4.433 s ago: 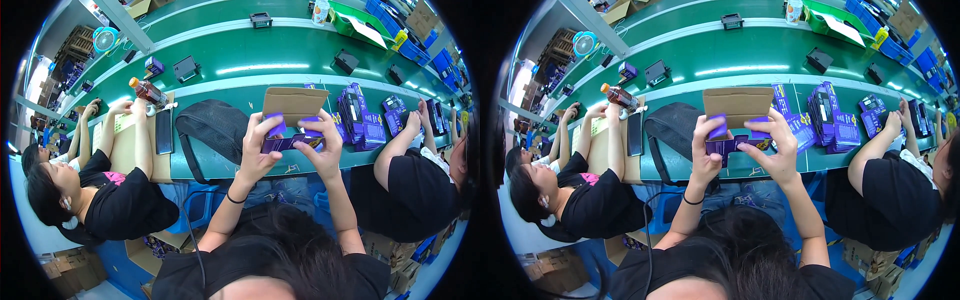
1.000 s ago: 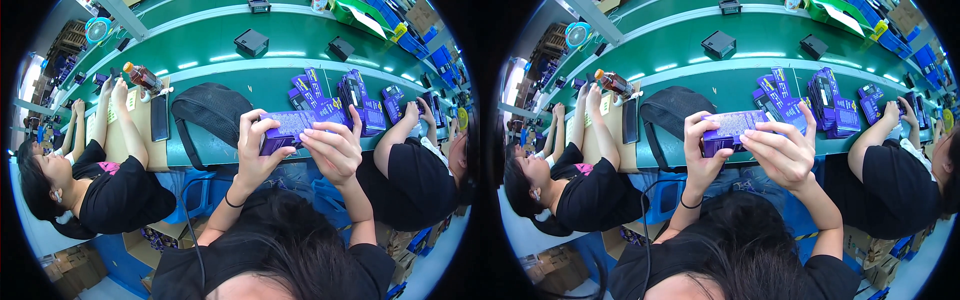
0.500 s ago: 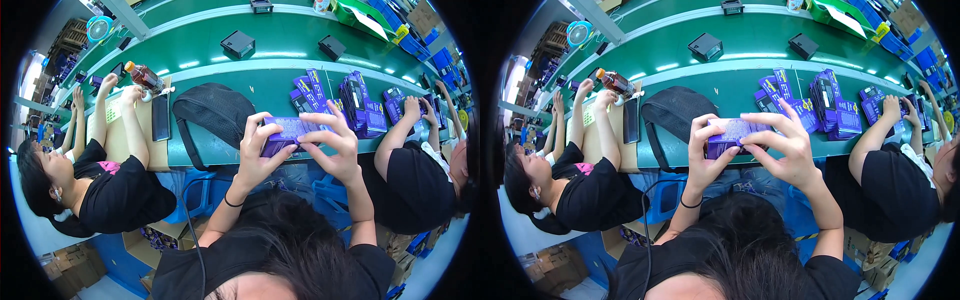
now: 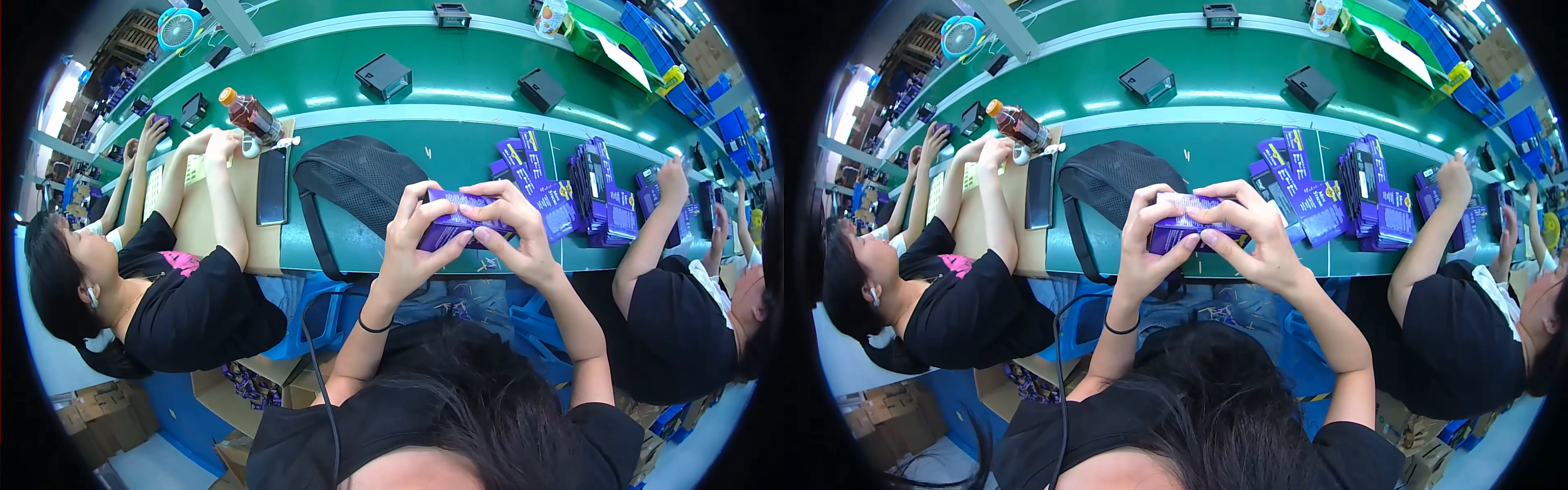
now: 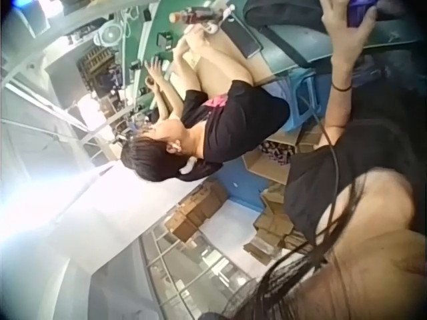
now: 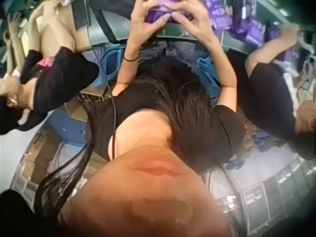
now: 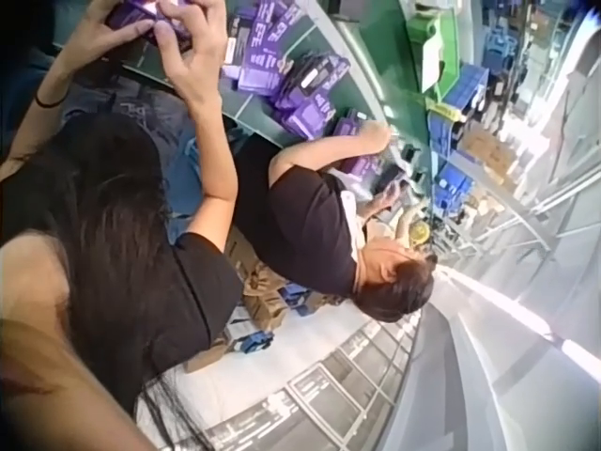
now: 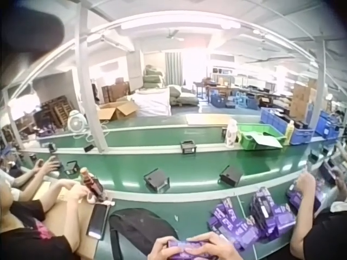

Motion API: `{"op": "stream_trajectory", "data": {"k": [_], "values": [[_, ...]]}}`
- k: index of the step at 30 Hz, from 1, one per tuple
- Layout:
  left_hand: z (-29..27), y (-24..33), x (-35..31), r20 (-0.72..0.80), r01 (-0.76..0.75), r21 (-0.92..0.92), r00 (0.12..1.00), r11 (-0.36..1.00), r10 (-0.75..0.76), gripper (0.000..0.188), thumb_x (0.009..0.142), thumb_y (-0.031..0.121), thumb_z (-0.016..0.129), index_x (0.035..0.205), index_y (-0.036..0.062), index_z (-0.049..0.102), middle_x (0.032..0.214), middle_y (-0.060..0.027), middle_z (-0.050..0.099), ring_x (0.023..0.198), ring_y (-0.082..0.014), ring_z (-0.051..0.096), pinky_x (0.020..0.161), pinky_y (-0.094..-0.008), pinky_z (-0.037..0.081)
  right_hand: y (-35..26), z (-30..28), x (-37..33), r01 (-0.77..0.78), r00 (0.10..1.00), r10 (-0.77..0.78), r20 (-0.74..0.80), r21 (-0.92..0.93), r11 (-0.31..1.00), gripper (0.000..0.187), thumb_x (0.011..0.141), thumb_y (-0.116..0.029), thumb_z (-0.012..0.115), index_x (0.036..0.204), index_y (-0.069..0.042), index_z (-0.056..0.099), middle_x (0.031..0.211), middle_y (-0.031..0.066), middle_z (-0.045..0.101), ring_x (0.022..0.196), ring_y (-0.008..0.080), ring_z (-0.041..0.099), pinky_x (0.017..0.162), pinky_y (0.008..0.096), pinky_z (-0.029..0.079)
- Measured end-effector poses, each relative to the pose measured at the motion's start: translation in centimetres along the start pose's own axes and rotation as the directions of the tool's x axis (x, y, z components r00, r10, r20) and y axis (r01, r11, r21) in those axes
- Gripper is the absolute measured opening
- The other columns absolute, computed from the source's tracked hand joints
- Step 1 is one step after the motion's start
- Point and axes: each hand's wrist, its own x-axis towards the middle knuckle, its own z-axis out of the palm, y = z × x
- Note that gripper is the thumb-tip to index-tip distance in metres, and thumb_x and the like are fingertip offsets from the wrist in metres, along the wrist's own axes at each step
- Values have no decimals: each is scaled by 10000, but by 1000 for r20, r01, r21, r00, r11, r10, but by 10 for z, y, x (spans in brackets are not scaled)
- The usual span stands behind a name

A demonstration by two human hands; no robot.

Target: Fold cardboard boxes into their final shape.

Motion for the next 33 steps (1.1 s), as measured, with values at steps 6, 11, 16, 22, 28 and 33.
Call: {"op": "stream_trajectory", "data": {"k": [6,11,16,22,28,33], "values": [[-3,-4,0,10,22,-43,1000,999,-22,393,694,138,763,1040,110,578,1133,-128,469,836,-240,562,714,-310,507,0,8,2,26,998,-27,-63,-29,999,176,788,-112,642,952,-50,664,1086,117,602,917,219,568,764,309,458],[5,-6,0,18,19,-57,1000,998,-18,368,717,145,743,1041,104,573,1137,-128,462,845,-231,552,700,-303,493,1,10,0,96,988,-112,-110,-148,984,185,808,-102,630,986,-56,656,1050,90,625,899,203,580,735,305,465],[5,-12,0,19,60,-19,998,998,-59,346,755,158,706,1061,98,556,1147,-137,447,883,-239,536,730,-318,478,3,8,5,60,995,-80,-53,-306,950,234,838,-105,604,1067,-64,624,1021,76,639,833,179,595,677,290,471],[-9,-26,1,-159,152,182,980,972,-123,496,828,169,621,1266,58,418,1277,-175,371,1134,-304,438,974,-396,368,42,-12,76,-241,969,247,-10,-264,934,306,910,-221,530,1178,-74,537,904,76,655,670,150,582,607,271,457],[-20,-15,6,-410,95,62,910,994,-61,635,892,60,501,1430,50,165,1431,-184,237,1357,-349,255,1105,-447,206,168,-49,200,-448,814,395,-426,-27,894,719,911,-562,366,1391,-27,338,1346,225,440,1214,325,468,983,379,392],[-41,-18,-20,-471,172,22,871,985,-141,615,884,67,511,1417,31,207,1441,-175,237,1342,-350,281,1100,-452,242,125,-68,108,-375,906,416,-84,-618,691,747,849,-551,500,1362,-17,395,1412,181,389,1292,339,391,1048,446,339]]}}
